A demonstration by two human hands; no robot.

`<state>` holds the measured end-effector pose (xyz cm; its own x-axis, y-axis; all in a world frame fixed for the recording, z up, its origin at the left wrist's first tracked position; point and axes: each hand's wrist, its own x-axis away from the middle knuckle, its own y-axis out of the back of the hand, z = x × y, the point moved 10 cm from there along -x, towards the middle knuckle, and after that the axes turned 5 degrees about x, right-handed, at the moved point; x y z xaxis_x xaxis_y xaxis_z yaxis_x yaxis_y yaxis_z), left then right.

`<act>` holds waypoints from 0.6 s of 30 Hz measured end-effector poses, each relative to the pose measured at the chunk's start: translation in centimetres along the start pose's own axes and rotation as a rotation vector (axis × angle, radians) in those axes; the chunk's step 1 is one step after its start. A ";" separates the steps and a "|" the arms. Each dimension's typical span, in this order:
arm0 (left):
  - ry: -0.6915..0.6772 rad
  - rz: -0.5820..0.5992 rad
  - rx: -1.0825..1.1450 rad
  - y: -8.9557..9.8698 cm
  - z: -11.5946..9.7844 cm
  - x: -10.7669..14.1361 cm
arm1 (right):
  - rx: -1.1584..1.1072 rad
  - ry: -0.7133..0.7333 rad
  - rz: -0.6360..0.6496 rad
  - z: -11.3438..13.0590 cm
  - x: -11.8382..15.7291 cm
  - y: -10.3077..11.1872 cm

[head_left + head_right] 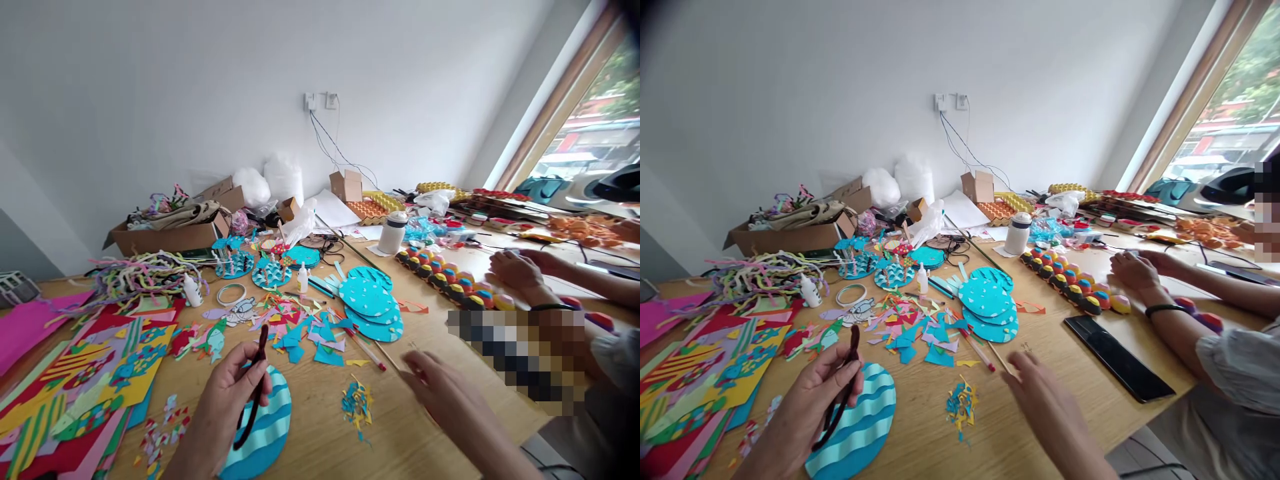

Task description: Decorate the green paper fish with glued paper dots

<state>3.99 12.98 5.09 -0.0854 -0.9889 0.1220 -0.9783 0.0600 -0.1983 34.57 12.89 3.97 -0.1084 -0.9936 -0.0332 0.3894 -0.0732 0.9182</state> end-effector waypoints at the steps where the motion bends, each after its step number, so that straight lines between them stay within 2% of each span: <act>1: 0.006 -0.007 0.011 0.2 0.0 -0.1 | 0.088 -0.057 0.016 -2.8 0.1 -0.1; 3: 0.005 -0.020 0.040 0.2 -0.2 -0.2 | 0.179 -0.132 0.098 -6.9 0.6 -0.8; 5: -0.005 -0.031 0.075 0.1 -0.5 -0.2 | 0.198 -0.141 0.173 -8.7 1.1 -1.9; 7: -0.017 -0.034 0.106 0.1 -0.5 -0.2 | 0.201 -0.116 0.197 -9.0 1.2 -2.8; 12: -0.017 -0.039 0.103 0.6 -0.2 -0.5 | 0.267 -0.115 0.159 -9.7 0.1 -3.8; 15: -0.018 -0.064 0.061 1.3 -0.1 -0.8 | 0.283 -0.162 0.134 -10.9 -0.4 -2.8; 16: -0.024 -0.075 0.045 1.5 -0.1 -0.8 | 0.259 -0.178 0.102 -11.0 -0.5 -2.0; 18: -0.033 -0.086 0.018 1.6 -0.4 -0.9 | 0.145 -0.190 -0.039 -10.1 -0.2 0.7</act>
<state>2.41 14.01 5.04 0.0056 -0.9942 0.1071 -0.9781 -0.0277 -0.2064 44.14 12.18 0.60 -0.2960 -0.9551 -0.0074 0.2480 -0.0843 0.9651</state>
